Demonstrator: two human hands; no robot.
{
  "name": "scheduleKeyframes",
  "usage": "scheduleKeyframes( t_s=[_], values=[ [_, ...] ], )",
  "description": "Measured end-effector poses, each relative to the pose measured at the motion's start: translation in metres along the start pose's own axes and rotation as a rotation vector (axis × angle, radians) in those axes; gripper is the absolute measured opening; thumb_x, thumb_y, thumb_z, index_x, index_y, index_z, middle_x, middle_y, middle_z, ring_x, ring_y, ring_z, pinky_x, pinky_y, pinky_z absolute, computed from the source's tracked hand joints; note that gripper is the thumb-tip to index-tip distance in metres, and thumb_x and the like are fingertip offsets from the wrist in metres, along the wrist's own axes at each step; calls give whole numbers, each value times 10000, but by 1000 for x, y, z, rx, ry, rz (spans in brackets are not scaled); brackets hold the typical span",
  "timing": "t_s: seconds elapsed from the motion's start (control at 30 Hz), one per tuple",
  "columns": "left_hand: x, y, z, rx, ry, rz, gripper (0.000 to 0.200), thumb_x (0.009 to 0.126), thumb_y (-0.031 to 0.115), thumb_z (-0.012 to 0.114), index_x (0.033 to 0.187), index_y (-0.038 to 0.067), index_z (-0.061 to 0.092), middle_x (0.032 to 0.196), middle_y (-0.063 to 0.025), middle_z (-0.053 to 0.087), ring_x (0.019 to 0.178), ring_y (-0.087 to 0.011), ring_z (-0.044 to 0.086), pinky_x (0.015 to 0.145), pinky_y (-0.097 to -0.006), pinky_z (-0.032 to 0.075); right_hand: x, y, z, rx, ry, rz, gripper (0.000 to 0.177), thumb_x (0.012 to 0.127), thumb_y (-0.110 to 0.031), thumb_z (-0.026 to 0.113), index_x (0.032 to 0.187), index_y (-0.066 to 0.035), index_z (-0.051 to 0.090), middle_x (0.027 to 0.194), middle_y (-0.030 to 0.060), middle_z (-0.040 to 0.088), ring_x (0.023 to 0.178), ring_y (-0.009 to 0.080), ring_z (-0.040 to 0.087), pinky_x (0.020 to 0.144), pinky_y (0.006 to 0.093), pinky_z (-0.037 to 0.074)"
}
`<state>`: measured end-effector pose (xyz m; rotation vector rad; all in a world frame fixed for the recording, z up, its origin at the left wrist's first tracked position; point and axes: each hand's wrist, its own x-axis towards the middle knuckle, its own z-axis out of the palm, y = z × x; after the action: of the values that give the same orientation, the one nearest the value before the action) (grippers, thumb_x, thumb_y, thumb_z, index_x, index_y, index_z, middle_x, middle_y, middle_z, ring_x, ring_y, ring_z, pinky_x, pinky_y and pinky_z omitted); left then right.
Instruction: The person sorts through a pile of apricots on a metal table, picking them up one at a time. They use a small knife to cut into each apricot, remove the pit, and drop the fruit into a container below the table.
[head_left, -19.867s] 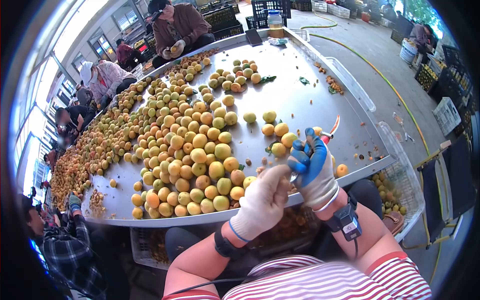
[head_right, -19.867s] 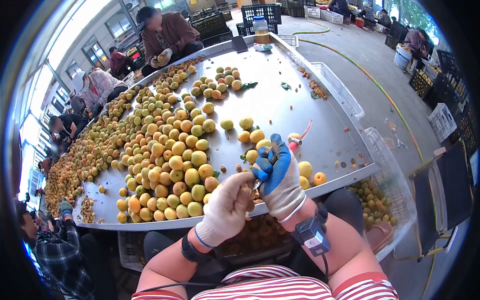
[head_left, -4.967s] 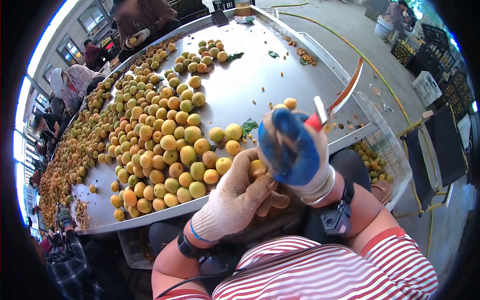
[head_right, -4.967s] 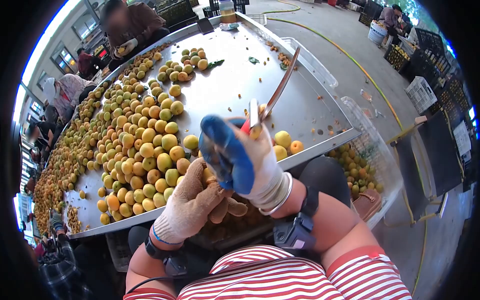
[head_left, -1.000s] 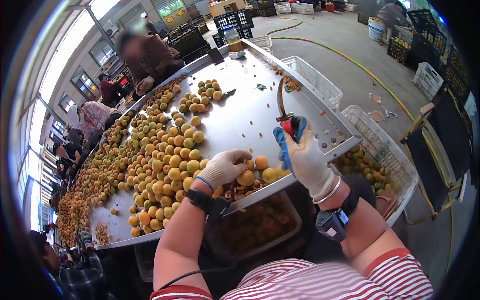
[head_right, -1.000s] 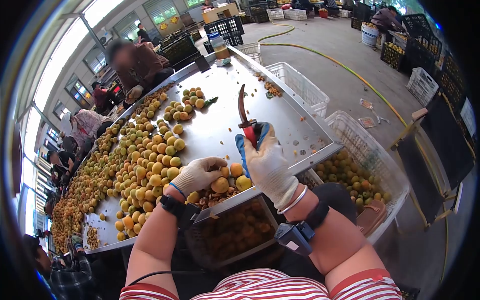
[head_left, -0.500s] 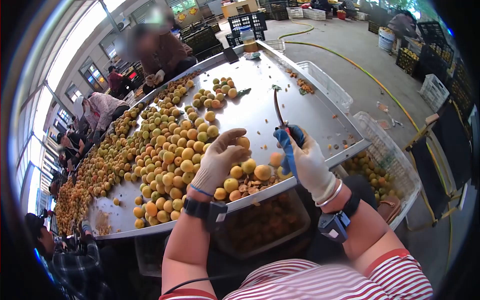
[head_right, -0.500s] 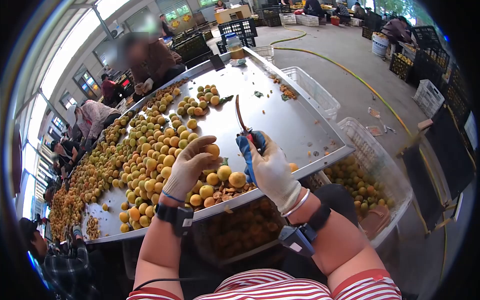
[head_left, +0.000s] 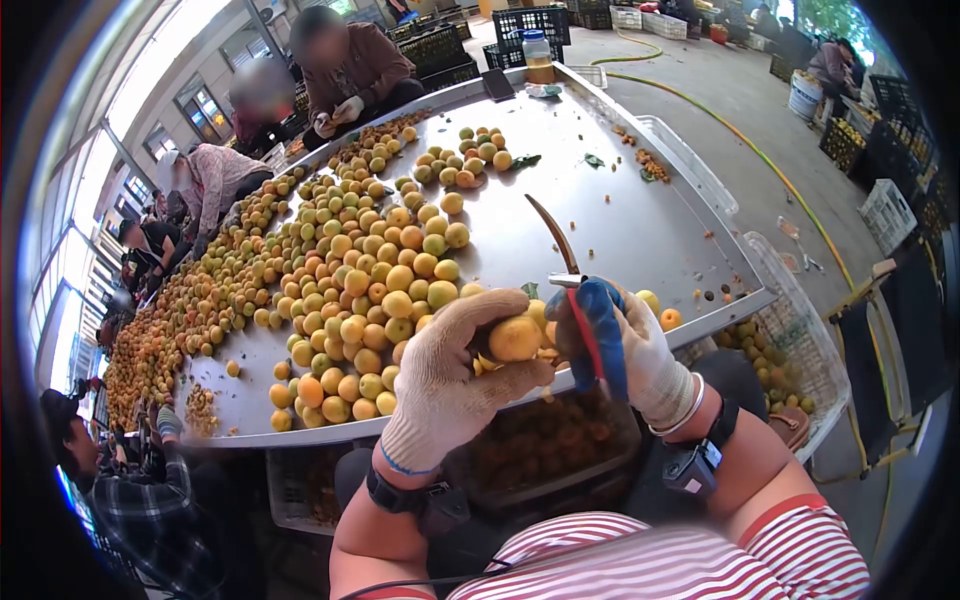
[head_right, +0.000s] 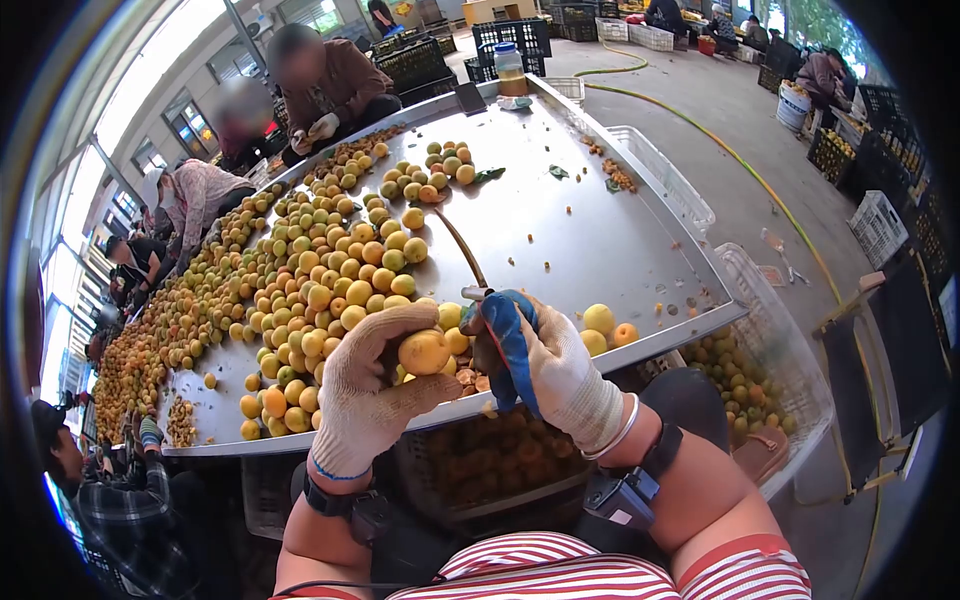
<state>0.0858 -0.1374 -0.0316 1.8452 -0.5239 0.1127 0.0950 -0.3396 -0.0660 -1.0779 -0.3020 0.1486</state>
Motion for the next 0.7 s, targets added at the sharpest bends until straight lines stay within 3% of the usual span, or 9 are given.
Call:
scheduleKeyframes(
  t_s=[0.13, 0.2, 0.23, 0.3, 0.4, 0.47, 0.53, 0.7],
  values=[
    [2, -4, -8, 130, -22, 156, 564, 719, 84, 878, 1219, -16, 636, 1116, -85, 660, 986, -172, 646, 887, -283, 521, -1, -4, 6, 19, -21, 40, 371, 1068, -368, 479, 1062, -23, 614, 684, 26, 571, 507, 83, 490, 450, 218, 397],
    [-1, -13, -6, -355, -37, -91, 551, 795, 133, 830, 1269, -22, 595, 1087, -100, 670, 915, -182, 648, 871, -291, 526, -2, -12, 10, 47, -81, 93, 372, 1068, -373, 478, 1063, -28, 618, 679, 24, 567, 508, 85, 487, 446, 221, 392],
    [-2, -12, -6, -354, -36, -93, 551, 795, 133, 830, 1269, -22, 595, 1087, -100, 670, 915, -182, 648, 871, -291, 526, -2, -12, 12, 49, -82, 95, 372, 1068, -373, 478, 1063, -28, 618, 679, 24, 567, 508, 85, 487, 446, 221, 392],
    [-4, -5, -8, -771, -9, -331, 554, 894, 180, 744, 1358, -20, 517, 1083, -112, 657, 891, -171, 634, 885, -298, 519, -2, -11, 14, 56, -51, 147, 369, 1070, -373, 471, 1065, -31, 610, 674, 20, 561, 510, 88, 481, 444, 226, 382],
    [-3, -11, -10, -781, -65, -295, 553, 956, 216, 671, 1414, -7, 455, 1080, -120, 649, 886, -151, 626, 877, -287, 516, -1, 5, 12, -78, -60, 8, 346, 1069, -361, 478, 1053, -37, 598, 678, 6, 564, 520, 89, 486, 465, 218, 372],
    [-3, -9, -11, -747, -83, -321, 532, 965, 210, 665, 1405, -11, 463, 1100, -110, 641, 895, -133, 614, 856, -276, 517, -1, 5, 12, -59, -51, 33, 318, 1069, -333, 477, 1023, -37, 583, 678, 9, 569, 546, 94, 503, 499, 225, 385],
    [-4, -10, -10, -647, -84, -281, 516, 971, 206, 659, 1396, -15, 468, 1122, -97, 631, 930, -118, 606, 862, -271, 510, 2, 5, 11, -369, -161, -162, 299, 1070, -304, 467, 1002, -34, 574, 670, 15, 570, 572, 101, 523, 528, 243, 414],
    [0, -24, -8, -443, -45, -100, 480, 972, 177, 638, 1367, -42, 475, 1172, -112, 608, 1046, -179, 599, 944, -307, 487, 5, 1, 16, -446, -141, -62, 287, 1067, -282, 463, 973, -36, 575, 642, 8, 545, 571, 107, 522, 542, 254, 426]
  ],
)
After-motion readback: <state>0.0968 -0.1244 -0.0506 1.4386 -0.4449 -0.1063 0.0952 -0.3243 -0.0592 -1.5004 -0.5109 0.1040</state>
